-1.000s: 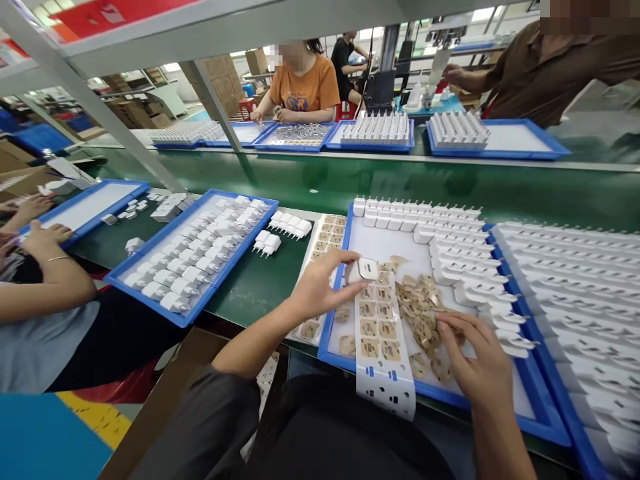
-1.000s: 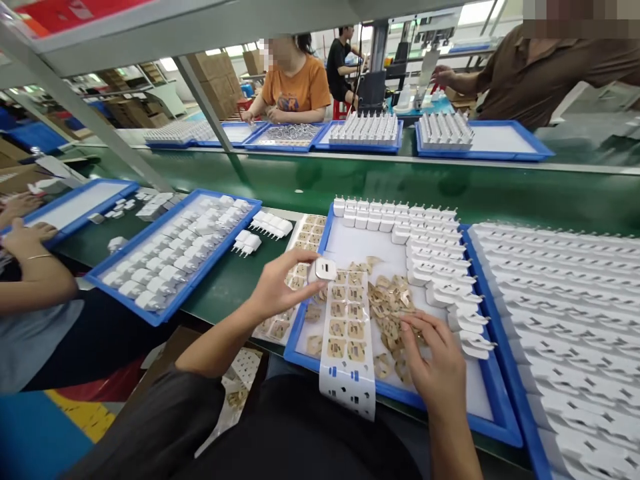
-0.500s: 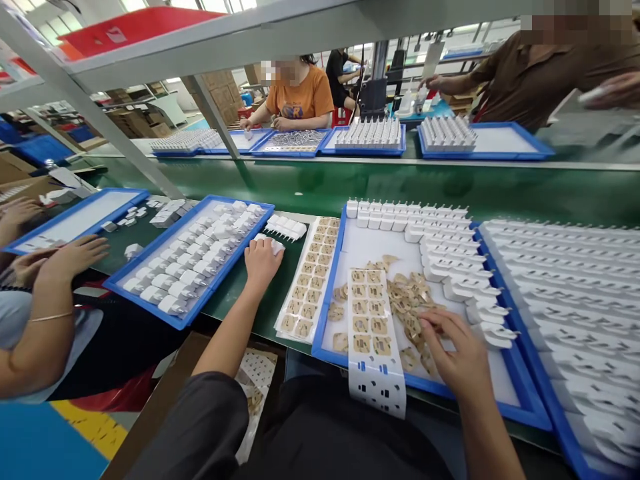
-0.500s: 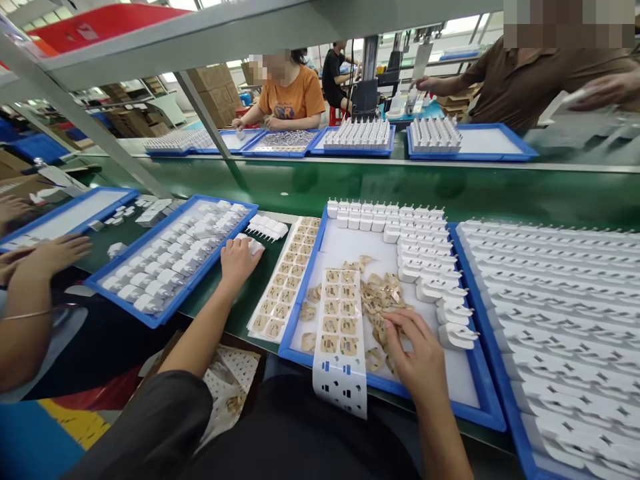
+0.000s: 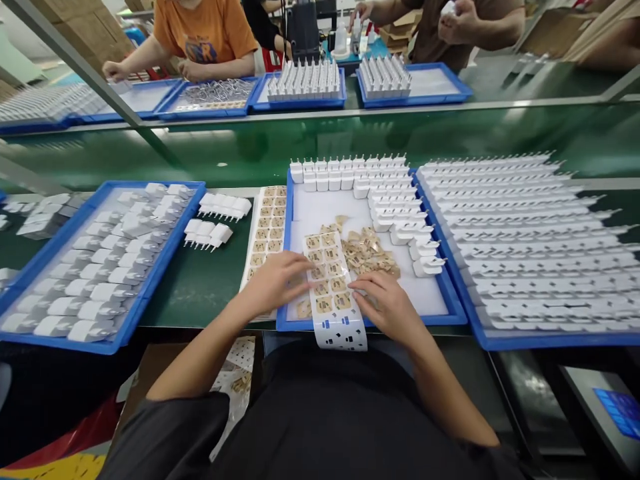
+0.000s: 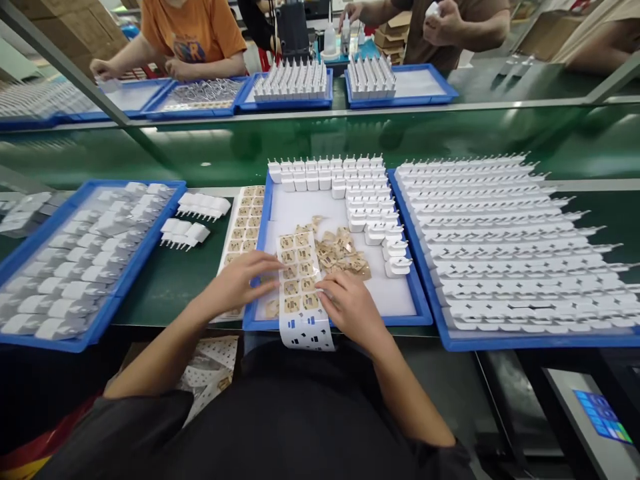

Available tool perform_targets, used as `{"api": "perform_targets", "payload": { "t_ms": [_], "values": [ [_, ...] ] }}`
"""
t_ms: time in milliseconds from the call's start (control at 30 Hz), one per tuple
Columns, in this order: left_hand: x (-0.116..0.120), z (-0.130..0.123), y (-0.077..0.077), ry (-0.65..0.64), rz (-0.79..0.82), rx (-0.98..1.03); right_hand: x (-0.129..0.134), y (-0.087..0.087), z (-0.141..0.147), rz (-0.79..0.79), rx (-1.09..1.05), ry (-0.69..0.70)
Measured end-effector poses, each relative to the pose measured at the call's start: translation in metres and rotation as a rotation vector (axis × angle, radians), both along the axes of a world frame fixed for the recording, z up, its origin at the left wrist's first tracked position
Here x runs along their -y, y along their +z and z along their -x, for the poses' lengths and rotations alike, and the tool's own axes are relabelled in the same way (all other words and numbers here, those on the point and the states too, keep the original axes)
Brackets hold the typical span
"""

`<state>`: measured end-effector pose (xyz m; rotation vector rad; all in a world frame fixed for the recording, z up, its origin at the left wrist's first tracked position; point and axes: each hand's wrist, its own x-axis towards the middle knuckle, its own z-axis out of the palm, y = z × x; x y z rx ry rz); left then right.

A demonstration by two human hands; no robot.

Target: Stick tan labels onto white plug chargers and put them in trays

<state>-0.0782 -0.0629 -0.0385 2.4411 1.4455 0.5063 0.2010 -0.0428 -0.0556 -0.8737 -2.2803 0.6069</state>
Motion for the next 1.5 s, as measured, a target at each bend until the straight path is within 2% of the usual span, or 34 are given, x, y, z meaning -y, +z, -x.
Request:
{"api": "perform_targets", "payload": {
  "t_ms": [33, 100, 267, 467, 800, 967, 1067, 1133, 1233, 1333, 1433, 1500],
  "values": [
    [0.004, -0.016, -0.001, -0.081, 0.015, -0.009, 0.003, 0.000, 0.000, 0.014, 0.024, 0.019],
    [0.013, -0.040, -0.006, -0.162, 0.030, -0.049, 0.009, 0.000, -0.002, 0.038, 0.054, 0.027],
    [0.035, -0.065, -0.022, -0.171, 0.042, -0.191, 0.020, -0.003, -0.012, 0.066, 0.130, -0.039],
    [0.050, -0.072, -0.030, -0.151, 0.008, -0.238, 0.031, -0.002, -0.015, 0.090, 0.216, -0.011],
    [0.050, -0.073, -0.032, -0.148, 0.005, -0.273, 0.031, -0.001, -0.004, 0.158, 0.143, -0.009],
    [0.049, -0.072, -0.031, -0.141, 0.051, -0.262, 0.024, 0.008, -0.022, 0.354, -0.119, 0.200],
    [0.047, -0.068, -0.027, -0.170, 0.079, -0.219, 0.020, 0.009, -0.041, 0.452, -0.304, 0.165],
    [0.043, -0.065, -0.022, -0.190, 0.086, -0.177, 0.020, 0.006, -0.053, 0.499, -0.369, 0.115],
    [0.024, -0.068, -0.008, -0.152, 0.033, -0.134, 0.025, 0.000, -0.065, 0.571, -0.415, 0.102],
    [-0.009, -0.091, 0.010, -0.176, -0.113, -0.112, 0.031, -0.004, -0.070, 0.584, -0.442, 0.110],
    [-0.044, -0.133, 0.020, -0.361, -0.355, -0.173, 0.034, -0.004, -0.070, 0.537, -0.448, 0.113],
    [-0.064, -0.165, 0.019, -0.529, -0.540, -0.248, 0.035, -0.002, -0.071, 0.505, -0.427, 0.109]
  ]
}}
